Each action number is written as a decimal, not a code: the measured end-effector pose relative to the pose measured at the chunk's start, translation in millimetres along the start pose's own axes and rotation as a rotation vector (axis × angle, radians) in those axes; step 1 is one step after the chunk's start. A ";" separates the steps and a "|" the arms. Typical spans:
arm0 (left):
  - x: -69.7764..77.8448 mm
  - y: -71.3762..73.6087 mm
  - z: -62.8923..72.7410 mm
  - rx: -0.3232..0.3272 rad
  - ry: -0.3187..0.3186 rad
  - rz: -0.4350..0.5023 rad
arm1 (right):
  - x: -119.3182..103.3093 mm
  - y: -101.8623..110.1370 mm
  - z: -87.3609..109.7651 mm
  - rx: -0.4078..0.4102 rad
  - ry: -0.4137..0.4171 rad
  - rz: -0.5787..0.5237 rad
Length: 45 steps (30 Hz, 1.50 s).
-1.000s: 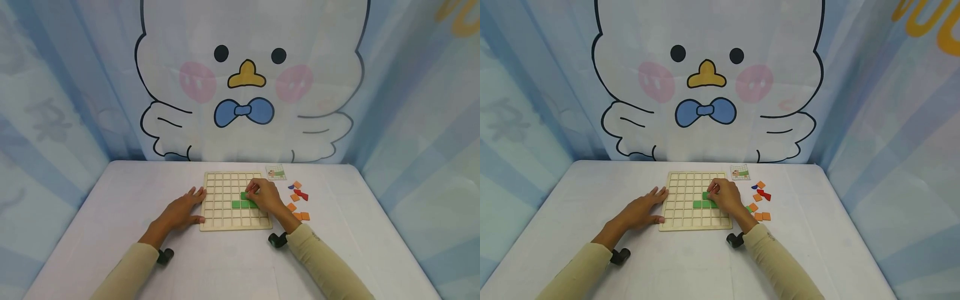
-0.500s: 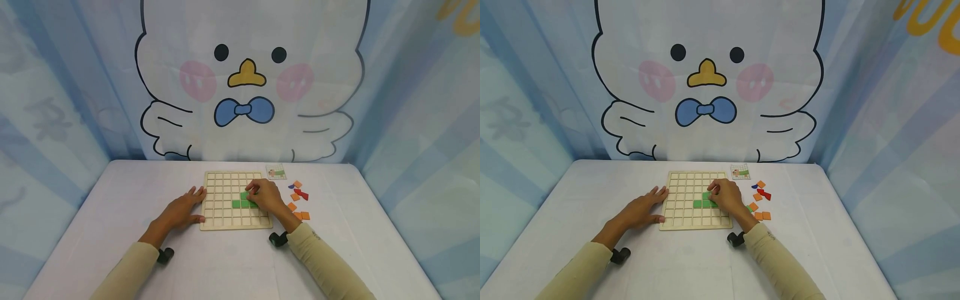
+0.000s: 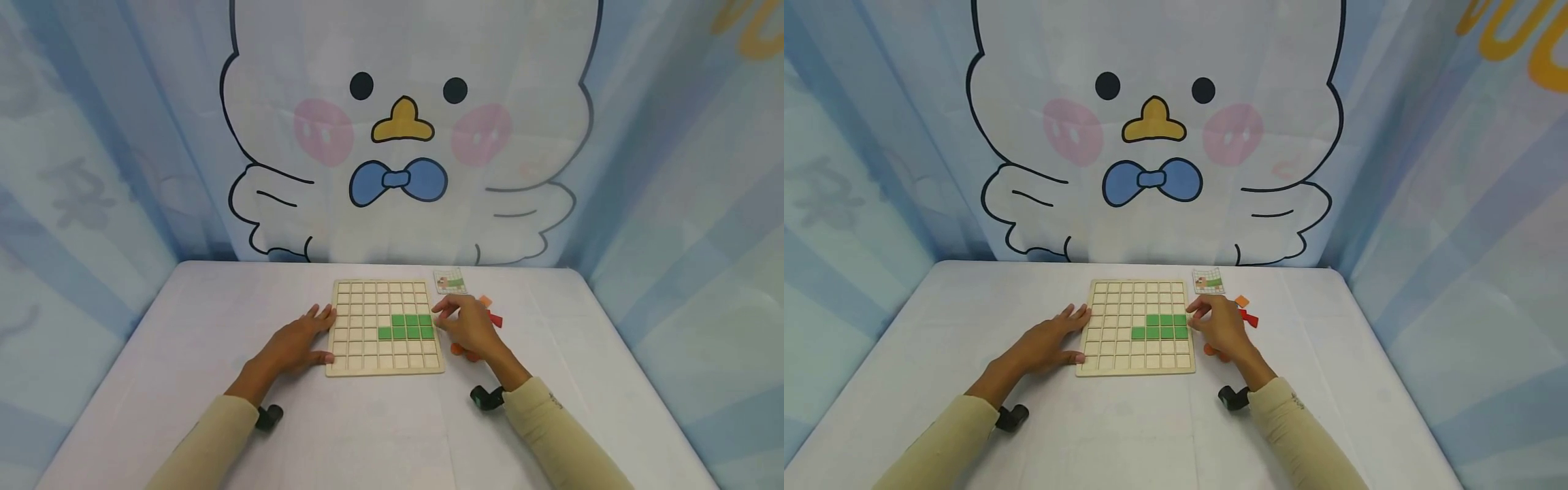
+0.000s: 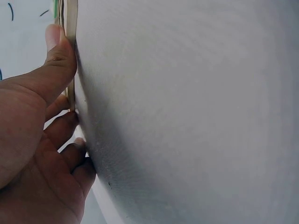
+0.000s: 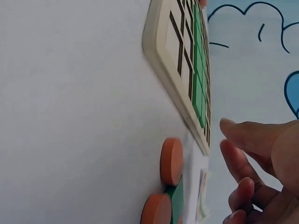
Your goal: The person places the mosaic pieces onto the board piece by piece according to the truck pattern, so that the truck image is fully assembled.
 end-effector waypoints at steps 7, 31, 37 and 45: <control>0.8 0.8 0.6 -0.002 0.007 0.004 | 23.5 12.3 16.6 -0.015 -0.049 0.033; 2.5 1.2 2.3 -0.007 0.007 0.017 | 41.3 18.0 33.5 -0.131 0.002 0.075; 1.8 1.0 1.8 -0.006 0.001 0.009 | 42.8 14.8 30.4 -0.148 -0.001 0.074; 0.4 1.1 0.8 -0.003 -0.001 0.010 | 43.6 16.7 24.5 -0.108 -0.016 0.055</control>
Point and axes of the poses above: each hand's wrist, its own z-axis away from the middle knuckle, its own y-axis out of the back of the hand, x = y × z, the point moved 7 cm from there along -z, towards the middle knuckle, and after that the axes turned 12 degrees about -x, right-handed, at the moved point
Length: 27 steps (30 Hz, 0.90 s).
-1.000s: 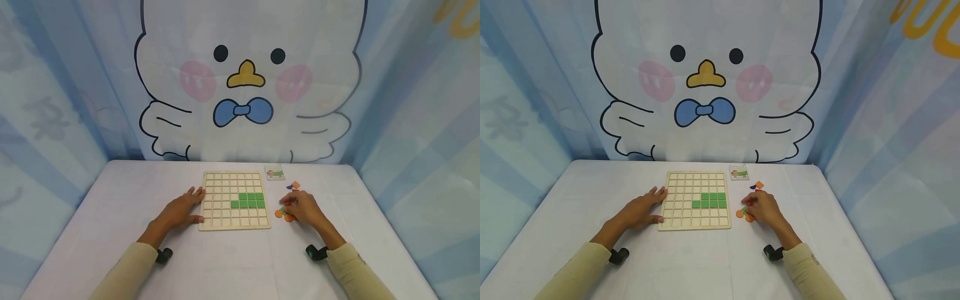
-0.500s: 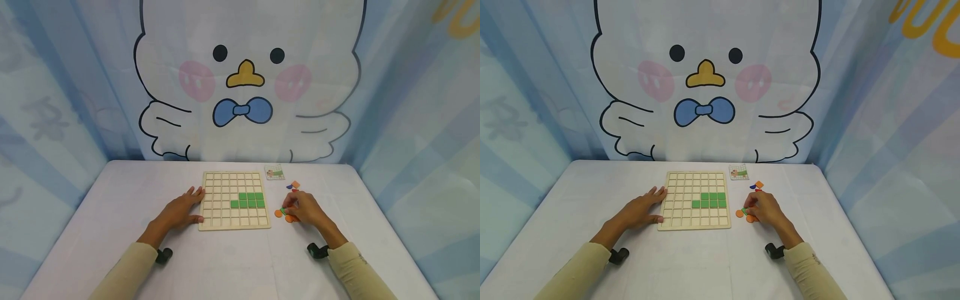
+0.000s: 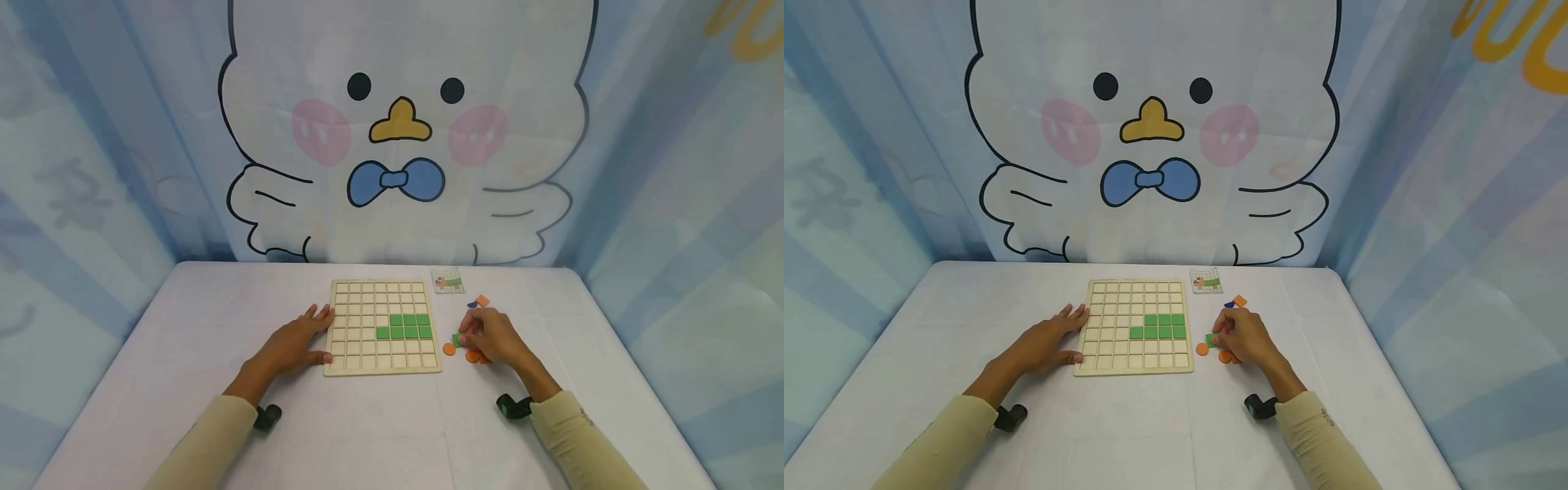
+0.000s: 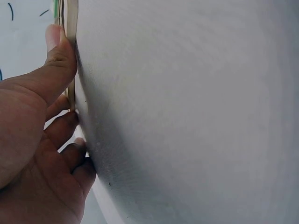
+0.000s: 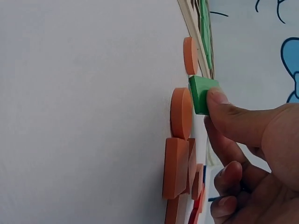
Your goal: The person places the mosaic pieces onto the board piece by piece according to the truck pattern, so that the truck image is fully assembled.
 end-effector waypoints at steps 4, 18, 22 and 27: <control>0.1 0.4 0.1 -0.001 0.001 -0.002 | -6.2 4.1 -3.5 0.065 0.010 -0.018; -0.1 0.1 -0.4 0.002 0.005 0.001 | -54.3 -8.7 -23.8 0.112 0.090 -0.096; 0.5 0.1 -0.6 0.000 0.005 0.003 | -68.2 -17.5 -30.9 0.102 0.080 -0.097; -0.1 -0.4 -0.9 0.001 0.010 0.005 | -84.1 -28.7 -41.7 0.099 0.102 -0.088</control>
Point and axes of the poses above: each hand's wrist, its own z-axis away from the middle knuckle, its own y-axis out of the back of the hand, x = y × z, the point moved 7 cm from there along -z, towards the middle knuckle, and after that the axes turned 12 degrees about -x, right-handed, at the moved point
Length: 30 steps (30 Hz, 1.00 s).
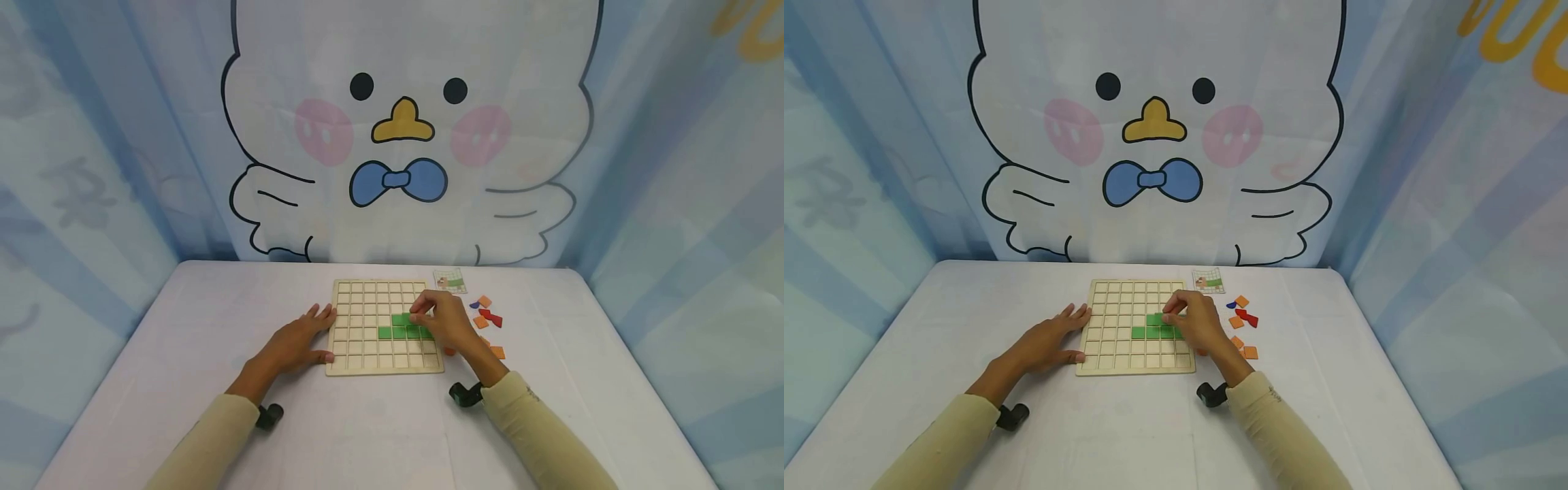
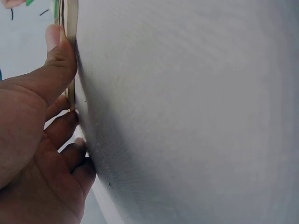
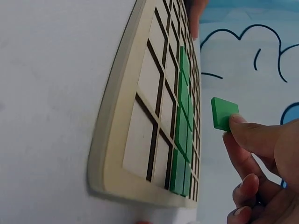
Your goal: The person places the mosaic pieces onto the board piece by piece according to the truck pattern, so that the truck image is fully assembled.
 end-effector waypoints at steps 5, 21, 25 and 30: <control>-0.2 -0.5 -0.5 0.000 -0.002 0.004 | -10.2 -12.2 -9.5 -0.008 0.031 -0.013; 0.1 -0.1 -0.6 0.004 -0.007 0.001 | -25.2 -36.3 -27.5 -0.031 0.032 0.056; 0.8 0.2 0.0 0.005 -0.009 0.004 | -23.5 -39.4 -29.2 -0.036 0.020 0.090; 1.3 0.7 1.0 0.003 -0.007 0.012 | -23.0 -41.7 -31.6 -0.052 0.019 0.101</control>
Point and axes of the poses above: each hand's wrist, its own z-axis away from the middle knuckle, its own y-axis out of the back of the hand, x = y × z, the point moved 7 cm from there along -z, towards the middle knuckle, and after that the axes turned 12 degrees about -x, right-handed, at the moved point
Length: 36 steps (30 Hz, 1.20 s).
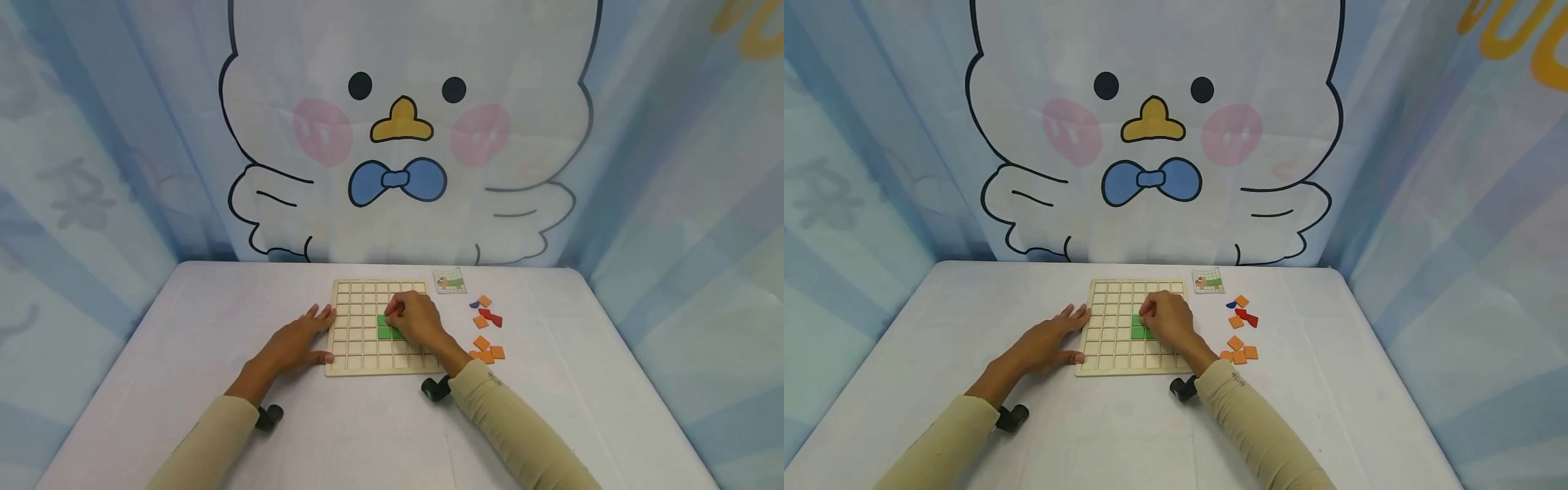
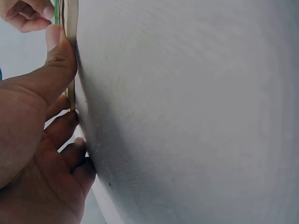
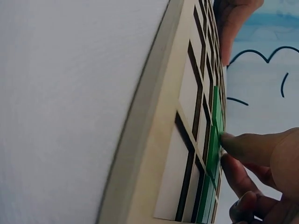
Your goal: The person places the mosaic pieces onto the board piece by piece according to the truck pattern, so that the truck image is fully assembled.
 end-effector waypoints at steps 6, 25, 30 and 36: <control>0.5 -1.1 -0.5 -0.006 0.003 0.001 | 2.6 4.8 5.6 0.018 0.014 -0.026; 3.1 1.7 1.7 -0.008 -0.007 -0.007 | 78.0 62.2 53.4 0.133 -0.189 -0.081; 0.6 1.3 -0.1 -0.005 -0.002 -0.008 | 99.3 74.5 65.2 0.154 -0.234 -0.067; 0.2 1.3 0.1 -0.006 0.001 -0.012 | 121.7 83.9 78.1 0.170 -0.271 -0.071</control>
Point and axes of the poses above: each hand's wrist, its own z-axis away from the middle knuckle, its own y-axis out of the back of the hand, x = y × z, the point moved 7 cm from there along -z, towards the middle knuckle, and after that the axes turned 12 degrees about -x, right-handed, at the moved point
